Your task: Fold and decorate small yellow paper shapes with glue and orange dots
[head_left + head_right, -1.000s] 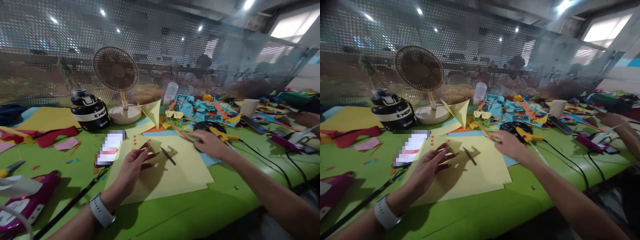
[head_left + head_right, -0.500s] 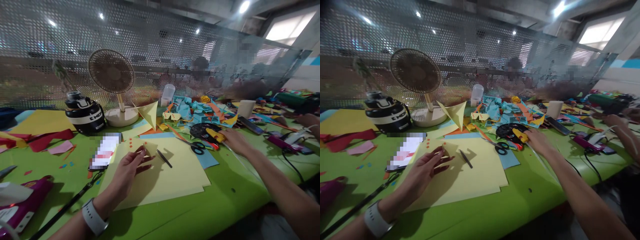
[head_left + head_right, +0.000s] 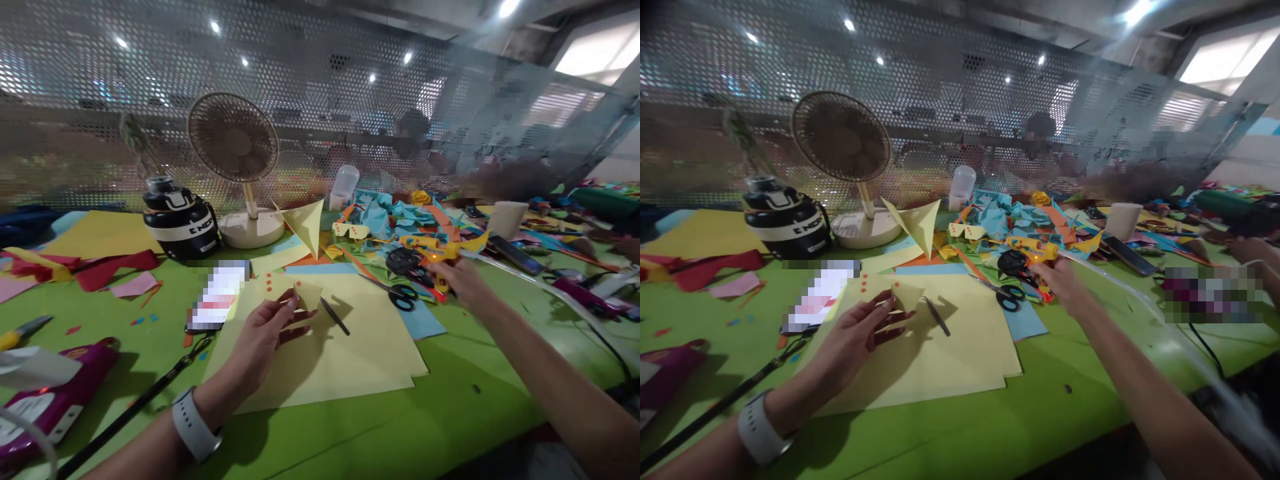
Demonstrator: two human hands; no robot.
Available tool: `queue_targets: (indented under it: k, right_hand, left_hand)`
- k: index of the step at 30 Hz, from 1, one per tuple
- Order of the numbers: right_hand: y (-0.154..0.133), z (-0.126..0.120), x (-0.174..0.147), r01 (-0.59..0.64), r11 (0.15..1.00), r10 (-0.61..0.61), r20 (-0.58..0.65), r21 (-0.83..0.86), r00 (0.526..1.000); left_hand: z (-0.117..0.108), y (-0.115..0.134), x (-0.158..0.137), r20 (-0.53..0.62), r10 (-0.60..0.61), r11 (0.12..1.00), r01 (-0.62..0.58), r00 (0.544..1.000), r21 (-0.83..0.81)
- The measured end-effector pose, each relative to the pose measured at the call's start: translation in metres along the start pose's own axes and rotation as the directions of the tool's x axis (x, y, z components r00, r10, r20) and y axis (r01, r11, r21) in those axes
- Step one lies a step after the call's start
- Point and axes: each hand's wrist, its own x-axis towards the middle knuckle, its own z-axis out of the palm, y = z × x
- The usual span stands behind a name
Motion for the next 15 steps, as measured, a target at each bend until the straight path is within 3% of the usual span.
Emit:
queue_targets:
  k: [3,5,7,10,15]
  right_hand:
    - [-0.027,0.032,-0.014,-0.030,0.979,-0.006,0.180,0.200,0.984]
    - [-0.044,0.052,-0.024,-0.122,0.912,-0.009,0.316,0.392,0.949]
    - [-0.059,0.066,-0.034,-0.197,0.859,-0.022,0.418,0.473,0.908]
    - [-0.074,0.079,-0.047,-0.246,0.859,-0.010,0.495,0.448,0.869]
    - [-0.082,0.087,-0.061,-0.224,0.900,0.012,0.492,0.375,0.870]
  left_hand:
    - [0.001,0.000,0.000,-0.007,0.021,1.000,-0.022,1.000,-0.005]
    - [0.002,0.000,0.001,0.002,0.037,0.999,-0.037,0.999,-0.003]
    - [0.003,0.001,0.002,0.004,0.041,0.999,-0.041,0.999,-0.010]
    - [0.005,0.002,0.003,-0.039,0.030,0.999,-0.031,0.999,-0.033]
    - [0.007,0.002,0.003,-0.015,0.069,0.997,-0.070,0.998,-0.044]
